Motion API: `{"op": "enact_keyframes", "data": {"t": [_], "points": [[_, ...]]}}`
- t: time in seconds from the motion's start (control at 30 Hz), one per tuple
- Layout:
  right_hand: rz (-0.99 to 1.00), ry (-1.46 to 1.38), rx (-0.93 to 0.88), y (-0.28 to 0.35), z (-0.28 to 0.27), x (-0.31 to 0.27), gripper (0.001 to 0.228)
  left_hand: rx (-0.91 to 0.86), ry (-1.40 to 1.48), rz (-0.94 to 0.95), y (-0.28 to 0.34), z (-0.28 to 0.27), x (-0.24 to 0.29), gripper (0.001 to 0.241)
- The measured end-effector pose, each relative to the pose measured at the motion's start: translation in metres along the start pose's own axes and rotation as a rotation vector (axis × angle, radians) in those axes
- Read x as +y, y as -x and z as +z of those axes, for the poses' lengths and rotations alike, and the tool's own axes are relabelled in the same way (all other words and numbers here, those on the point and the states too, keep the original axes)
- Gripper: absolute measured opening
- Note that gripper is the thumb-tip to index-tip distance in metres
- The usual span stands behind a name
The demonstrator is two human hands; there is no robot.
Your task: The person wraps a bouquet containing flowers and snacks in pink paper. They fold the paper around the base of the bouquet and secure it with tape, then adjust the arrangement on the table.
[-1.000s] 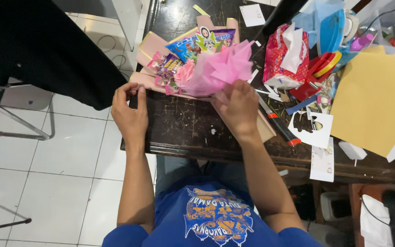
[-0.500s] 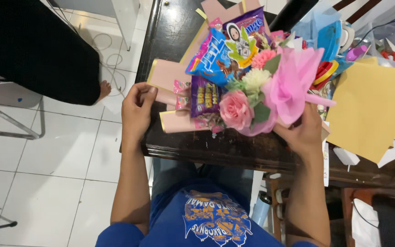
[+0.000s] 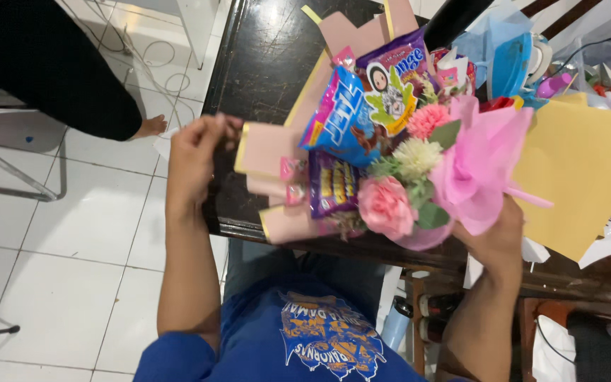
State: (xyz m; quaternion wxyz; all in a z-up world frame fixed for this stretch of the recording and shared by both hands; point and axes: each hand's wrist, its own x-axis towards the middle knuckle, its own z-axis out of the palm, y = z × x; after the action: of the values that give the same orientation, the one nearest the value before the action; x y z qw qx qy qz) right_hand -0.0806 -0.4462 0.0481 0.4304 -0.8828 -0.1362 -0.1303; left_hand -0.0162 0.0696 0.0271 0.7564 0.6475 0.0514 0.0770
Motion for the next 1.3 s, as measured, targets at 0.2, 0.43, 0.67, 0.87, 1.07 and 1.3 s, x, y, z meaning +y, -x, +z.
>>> {"op": "enact_keyframes", "data": {"t": [0.2,0.43,0.67,0.87,1.07,1.3], "points": [[0.189,0.085,-0.047,0.017,-0.041,0.038,0.068,-0.393,-0.047,-0.3,-0.038,0.034,0.012,0.041],[0.269,0.043,-0.045,0.01,-0.03,0.014,0.063,-0.512,-0.268,-0.298,-0.037,0.058,-0.005,0.026],[0.056,0.08,-0.076,-0.003,-0.001,-0.007,0.057,-0.464,-0.368,-0.119,-0.04,0.031,-0.004,0.022],[-0.188,0.122,-0.131,-0.028,0.039,-0.022,0.063,-0.321,-0.756,0.014,-0.033,0.005,0.036,0.031],[0.027,0.192,-0.207,-0.046,0.096,-0.046,0.058,-0.387,-0.69,-0.083,-0.052,0.016,0.012,0.051],[-0.046,0.209,-0.202,-0.05,0.118,-0.013,0.064,-0.27,-0.359,-0.329,-0.078,0.019,-0.036,0.042]]}}
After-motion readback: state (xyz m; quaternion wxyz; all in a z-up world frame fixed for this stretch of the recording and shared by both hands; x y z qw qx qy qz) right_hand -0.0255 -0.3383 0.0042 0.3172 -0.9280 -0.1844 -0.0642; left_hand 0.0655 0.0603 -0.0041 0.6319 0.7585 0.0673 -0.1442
